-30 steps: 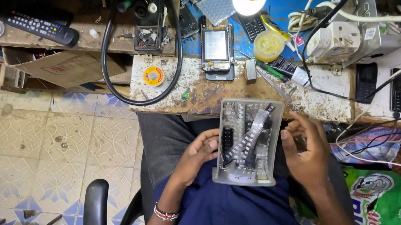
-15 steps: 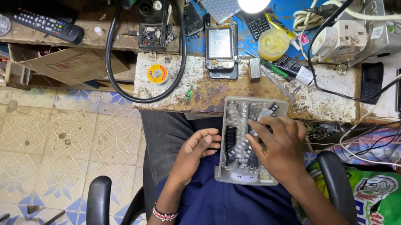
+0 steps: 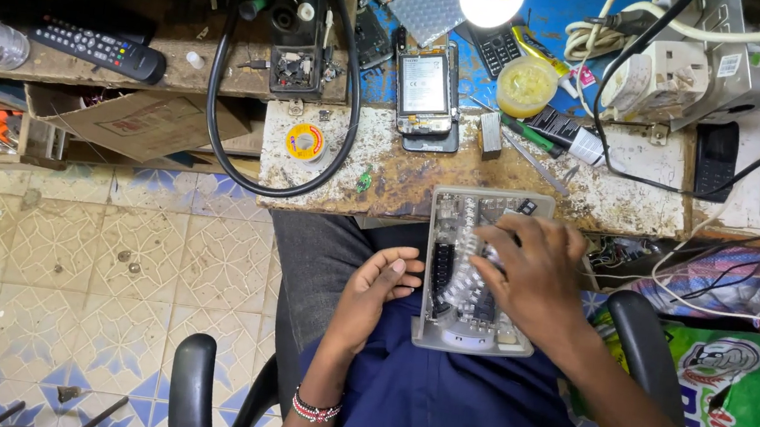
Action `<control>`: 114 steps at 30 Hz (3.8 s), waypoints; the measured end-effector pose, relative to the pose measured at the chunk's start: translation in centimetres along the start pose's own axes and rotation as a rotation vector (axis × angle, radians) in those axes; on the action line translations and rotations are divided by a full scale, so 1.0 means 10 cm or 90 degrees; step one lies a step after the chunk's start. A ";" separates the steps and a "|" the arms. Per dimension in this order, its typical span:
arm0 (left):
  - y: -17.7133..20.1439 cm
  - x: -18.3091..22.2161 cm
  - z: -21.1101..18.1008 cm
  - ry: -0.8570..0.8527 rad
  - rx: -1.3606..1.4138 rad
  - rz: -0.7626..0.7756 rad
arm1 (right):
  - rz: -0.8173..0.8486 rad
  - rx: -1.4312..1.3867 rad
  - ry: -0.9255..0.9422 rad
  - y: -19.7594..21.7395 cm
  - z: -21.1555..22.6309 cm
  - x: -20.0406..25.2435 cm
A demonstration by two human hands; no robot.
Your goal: Selecting and inspecting small screws and electronic components from a plastic organizer tray.
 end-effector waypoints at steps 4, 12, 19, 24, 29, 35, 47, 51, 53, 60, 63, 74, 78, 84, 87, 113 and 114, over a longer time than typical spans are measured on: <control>0.00 -0.03 0.04 0.003 0.003 -0.002 | -0.045 0.003 -0.009 0.21 -0.10 0.12; 0.01 -0.03 0.02 0.004 0.002 -0.005 | -0.104 0.025 0.055 0.40 -0.03 0.35; 0.00 0.04 -0.04 -0.002 -0.008 -0.006 | 0.056 0.023 0.100 0.24 0.13 0.37; 0.01 0.10 -0.12 -0.021 -0.023 -0.021 | 0.045 0.022 0.112 0.23 0.13 0.35; 0.03 0.16 -0.17 -0.036 -0.044 -0.033 | 0.039 0.023 0.119 0.27 0.13 0.33; -0.01 0.30 -0.31 -0.066 -0.069 -0.045 | 0.037 0.028 0.117 0.26 0.08 0.37; -0.03 0.33 -0.35 -0.070 -0.090 -0.038 | 0.006 0.022 0.117 0.30 0.05 0.33; -0.02 0.34 -0.34 -0.068 -0.093 -0.038 | -0.045 0.002 0.072 0.34 -0.15 0.33; 0.02 0.31 -0.32 -0.069 -0.092 -0.040 | -0.064 0.013 0.049 0.43 -0.24 0.32; -0.05 0.25 -0.26 -0.050 -0.100 -0.031 | -0.032 0.060 -0.029 0.27 -0.25 0.29; -0.08 0.14 -0.11 -0.040 -0.111 -0.012 | -0.026 0.109 -0.062 0.20 -0.17 0.20; 0.14 -0.20 0.38 0.057 -0.086 -0.061 | 0.029 0.039 -0.158 0.13 -0.07 0.15; 0.32 -0.39 0.60 0.059 -0.071 -0.083 | 0.019 -0.082 -0.213 0.02 -0.05 0.19; 0.27 -0.32 0.52 0.123 -0.056 -0.149 | 0.014 -0.103 -0.208 -0.02 -0.04 0.20; 0.24 -0.29 0.45 0.172 -0.106 -0.164 | 0.028 -0.134 -0.208 -0.03 -0.03 0.19; 0.66 -0.94 1.17 0.129 -0.063 -0.044 | -0.166 -0.178 -0.132 0.32 0.20 0.13; 0.75 -1.08 1.30 0.087 -0.049 -0.013 | -0.196 -0.199 -0.057 0.33 0.29 0.11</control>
Point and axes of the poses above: each hand's wrist, its own x-axis away from the middle knuckle, its own y-axis out of the back of the hand, z = x × y, the point moved 6 cm from there along -x, towards the middle knuckle, and after that the axes turned 11 degrees about y, right-handed, at the moved point
